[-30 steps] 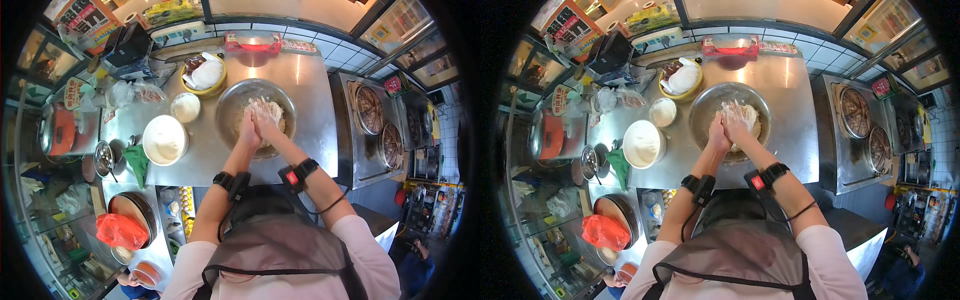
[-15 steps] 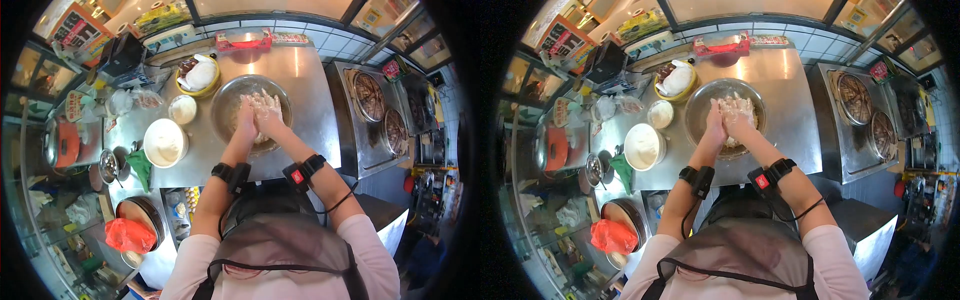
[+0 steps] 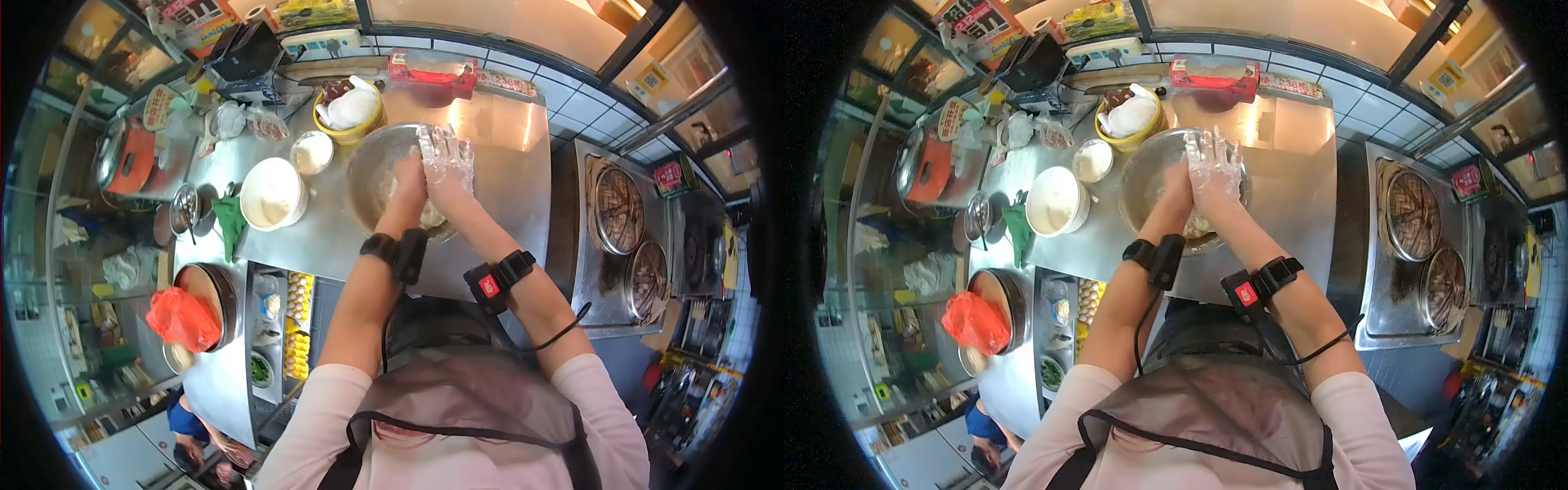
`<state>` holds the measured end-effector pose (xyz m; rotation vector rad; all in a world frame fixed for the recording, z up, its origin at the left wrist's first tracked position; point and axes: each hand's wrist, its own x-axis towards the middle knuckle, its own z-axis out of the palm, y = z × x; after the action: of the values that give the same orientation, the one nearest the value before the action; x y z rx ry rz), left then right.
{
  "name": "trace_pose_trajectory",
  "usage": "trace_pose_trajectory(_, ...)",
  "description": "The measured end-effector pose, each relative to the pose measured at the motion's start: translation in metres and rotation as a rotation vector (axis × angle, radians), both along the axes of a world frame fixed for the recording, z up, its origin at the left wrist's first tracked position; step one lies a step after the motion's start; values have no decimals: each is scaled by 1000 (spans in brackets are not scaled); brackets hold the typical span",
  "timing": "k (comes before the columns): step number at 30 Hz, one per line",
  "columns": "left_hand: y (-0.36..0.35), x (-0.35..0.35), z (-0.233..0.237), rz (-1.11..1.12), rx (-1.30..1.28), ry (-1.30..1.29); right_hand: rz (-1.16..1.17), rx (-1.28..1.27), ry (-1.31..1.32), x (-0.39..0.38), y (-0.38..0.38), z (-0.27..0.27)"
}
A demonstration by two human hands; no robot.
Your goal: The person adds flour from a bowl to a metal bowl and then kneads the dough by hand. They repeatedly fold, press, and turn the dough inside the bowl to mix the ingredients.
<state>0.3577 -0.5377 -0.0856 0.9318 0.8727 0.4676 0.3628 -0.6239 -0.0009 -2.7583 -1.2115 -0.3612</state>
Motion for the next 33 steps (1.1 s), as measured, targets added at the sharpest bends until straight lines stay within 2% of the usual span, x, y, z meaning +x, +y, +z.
trace_pose_trajectory(1,8,3,2,17,-5,-2,66,66,61,-2,-4,7)
trace_pose_trajectory(3,25,-3,7,29,45,301,139,118,135,1,-17,8)
trace_pose_trajectory(5,22,-11,18,68,18,292,322,342,297,14,-32,11)
trace_pose_trajectory(6,22,-15,26,98,2,273,300,381,306,14,-51,18)
trace_pose_trajectory(8,20,-28,40,121,-50,250,281,369,475,21,-89,14)
trace_pose_trajectory(10,21,-37,35,143,-106,224,199,247,573,18,-126,-13)
trace_pose_trajectory(12,23,-44,19,44,-68,218,287,73,578,7,-156,-45)
trace_pose_trajectory(17,13,-56,37,41,-142,154,416,86,512,-19,-181,-106)
trace_pose_trajectory(19,15,-58,37,38,-179,98,462,100,485,-17,-180,-120)
trace_pose_trajectory(21,15,-62,36,42,-262,75,415,132,344,-18,-176,-125)
trace_pose_trajectory(22,15,-64,35,48,-258,70,423,134,339,-17,-172,-117)
trace_pose_trajectory(24,14,-68,30,-5,-263,6,391,55,585,-16,-162,-79)
trace_pose_trajectory(25,13,-69,28,7,-258,-4,405,55,576,-17,-152,-51)
trace_pose_trajectory(27,10,-69,25,37,-355,-210,296,341,911,-25,-122,-1)
trace_pose_trajectory(28,9,-66,24,52,-345,-228,320,338,899,-26,-103,2)
trace_pose_trajectory(30,5,-55,20,62,-446,-368,319,517,840,-21,-62,7)
trace_pose_trajectory(33,7,-44,8,-10,-150,-460,408,640,712,-20,-5,-34)
